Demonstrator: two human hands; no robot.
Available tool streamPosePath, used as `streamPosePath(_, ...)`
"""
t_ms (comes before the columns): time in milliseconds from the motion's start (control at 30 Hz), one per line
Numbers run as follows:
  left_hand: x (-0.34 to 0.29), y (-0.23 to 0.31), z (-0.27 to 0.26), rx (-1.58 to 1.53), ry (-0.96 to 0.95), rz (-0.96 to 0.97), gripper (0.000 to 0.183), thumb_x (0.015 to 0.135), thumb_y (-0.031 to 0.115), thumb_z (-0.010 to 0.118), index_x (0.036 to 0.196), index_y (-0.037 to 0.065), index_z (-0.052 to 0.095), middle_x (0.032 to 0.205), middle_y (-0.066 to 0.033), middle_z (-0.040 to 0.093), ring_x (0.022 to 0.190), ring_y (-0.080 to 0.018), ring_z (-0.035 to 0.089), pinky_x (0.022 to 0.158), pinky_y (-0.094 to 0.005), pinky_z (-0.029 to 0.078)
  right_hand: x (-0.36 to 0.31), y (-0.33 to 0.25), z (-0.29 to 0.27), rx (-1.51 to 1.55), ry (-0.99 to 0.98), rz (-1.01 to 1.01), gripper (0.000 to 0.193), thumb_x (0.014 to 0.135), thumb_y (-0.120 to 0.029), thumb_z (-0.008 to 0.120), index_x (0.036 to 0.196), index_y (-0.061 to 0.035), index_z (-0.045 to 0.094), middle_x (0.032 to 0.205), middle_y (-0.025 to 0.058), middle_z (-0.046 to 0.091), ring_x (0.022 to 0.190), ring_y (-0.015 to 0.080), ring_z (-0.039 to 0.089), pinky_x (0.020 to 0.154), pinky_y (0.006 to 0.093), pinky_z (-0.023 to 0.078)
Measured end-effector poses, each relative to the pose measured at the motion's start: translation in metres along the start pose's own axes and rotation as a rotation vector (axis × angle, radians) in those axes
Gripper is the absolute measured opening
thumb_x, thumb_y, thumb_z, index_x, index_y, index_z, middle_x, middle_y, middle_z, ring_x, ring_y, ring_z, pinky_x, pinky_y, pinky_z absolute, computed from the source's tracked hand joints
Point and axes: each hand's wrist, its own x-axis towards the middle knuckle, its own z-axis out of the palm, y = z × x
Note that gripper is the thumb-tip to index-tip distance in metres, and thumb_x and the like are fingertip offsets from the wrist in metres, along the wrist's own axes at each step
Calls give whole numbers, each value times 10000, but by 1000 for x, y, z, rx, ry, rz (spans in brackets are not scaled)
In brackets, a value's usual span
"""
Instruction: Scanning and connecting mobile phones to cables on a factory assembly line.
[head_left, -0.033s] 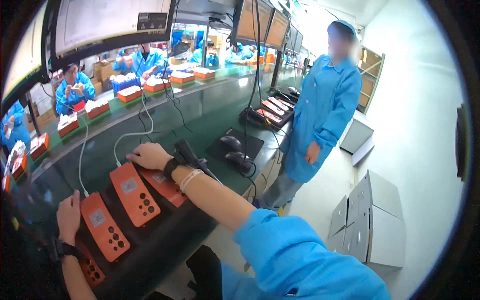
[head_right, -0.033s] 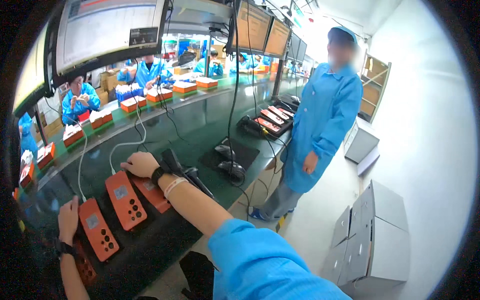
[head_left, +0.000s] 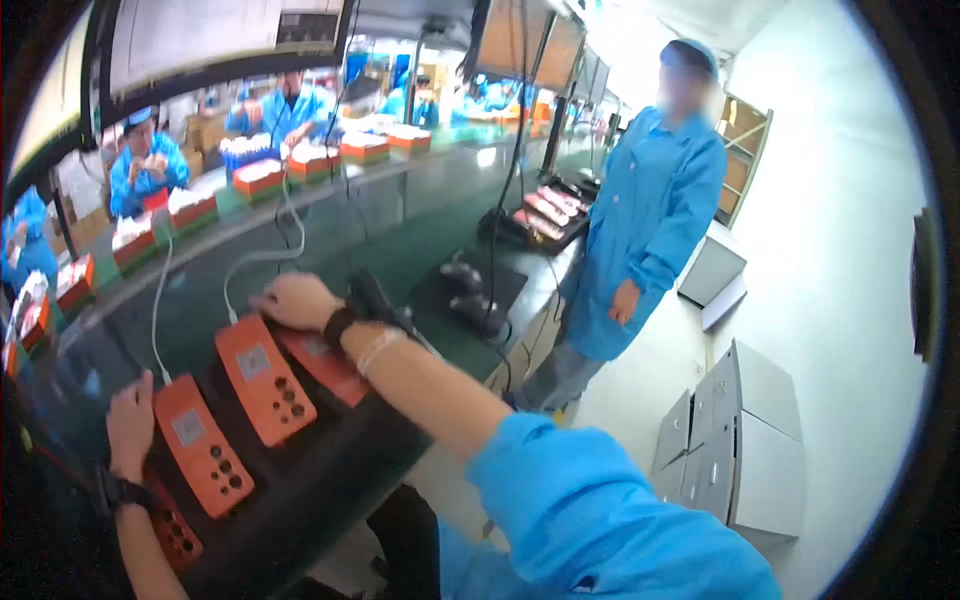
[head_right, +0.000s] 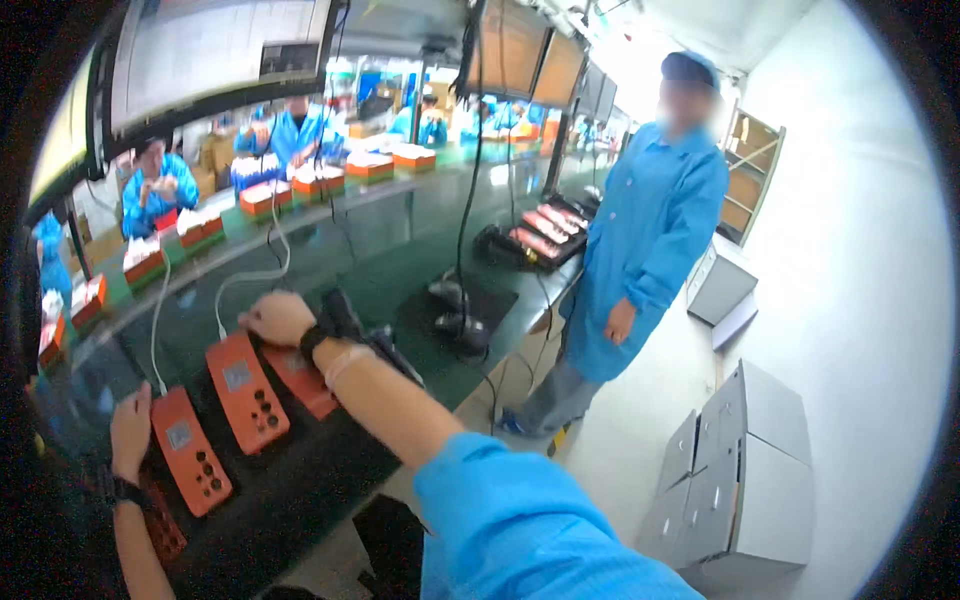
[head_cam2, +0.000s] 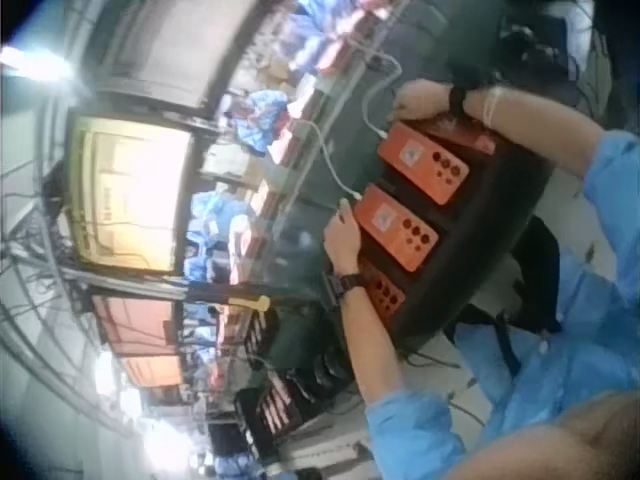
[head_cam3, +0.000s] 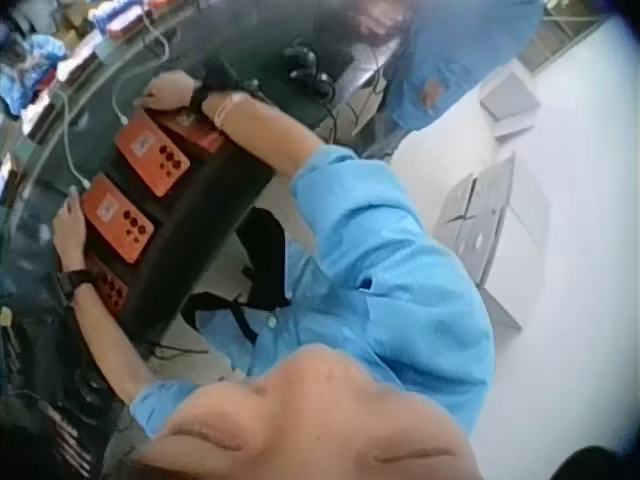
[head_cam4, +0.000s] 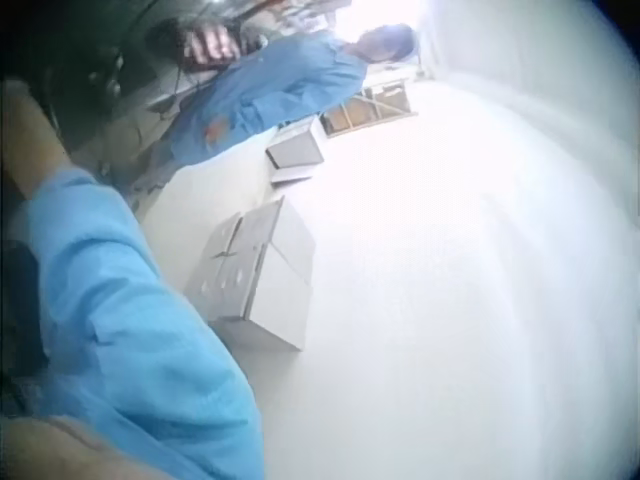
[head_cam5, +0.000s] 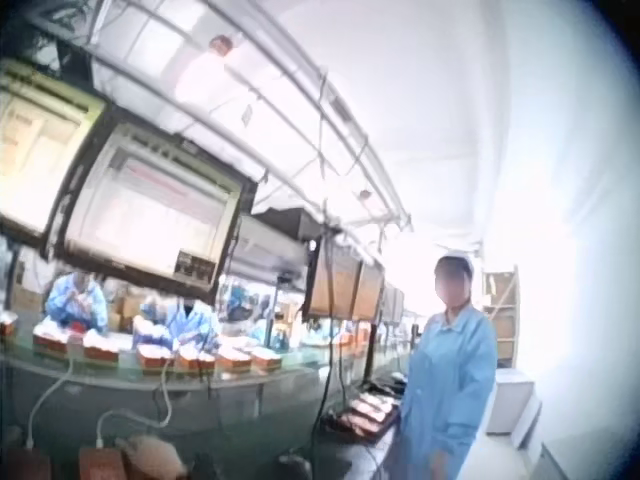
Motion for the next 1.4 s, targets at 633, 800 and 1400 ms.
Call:
streamPosePath(633,5,-20,8,106,77,-146,566,1024,478,415,941,-24,665,955,-270,666,950,-477,608,826,-519,471,2,11,13,-149,20,-45,419,1004,-403,461,931,-56,685,902,160,690,867,374,638,790,488,467)
streamPosePath(800,3,-7,5,263,96,-213,479,976,444,467,952,18,684,986,-248,682,996,-444,629,873,-534,485,1,3,7,-155,38,-22,471,985,-497,477,930,-63,651,850,203,688,827,441,655,754,552,508)
streamPosePath(1400,-1,-2,-5,251,-73,-187,477,961,409,420,979,46,730,1012,-228,702,984,-423,658,885,-519,506,1,6,14,-264,-65,-17,473,1021,-462,387,978,-106,695,922,146,715,860,387,666,797,502,499)
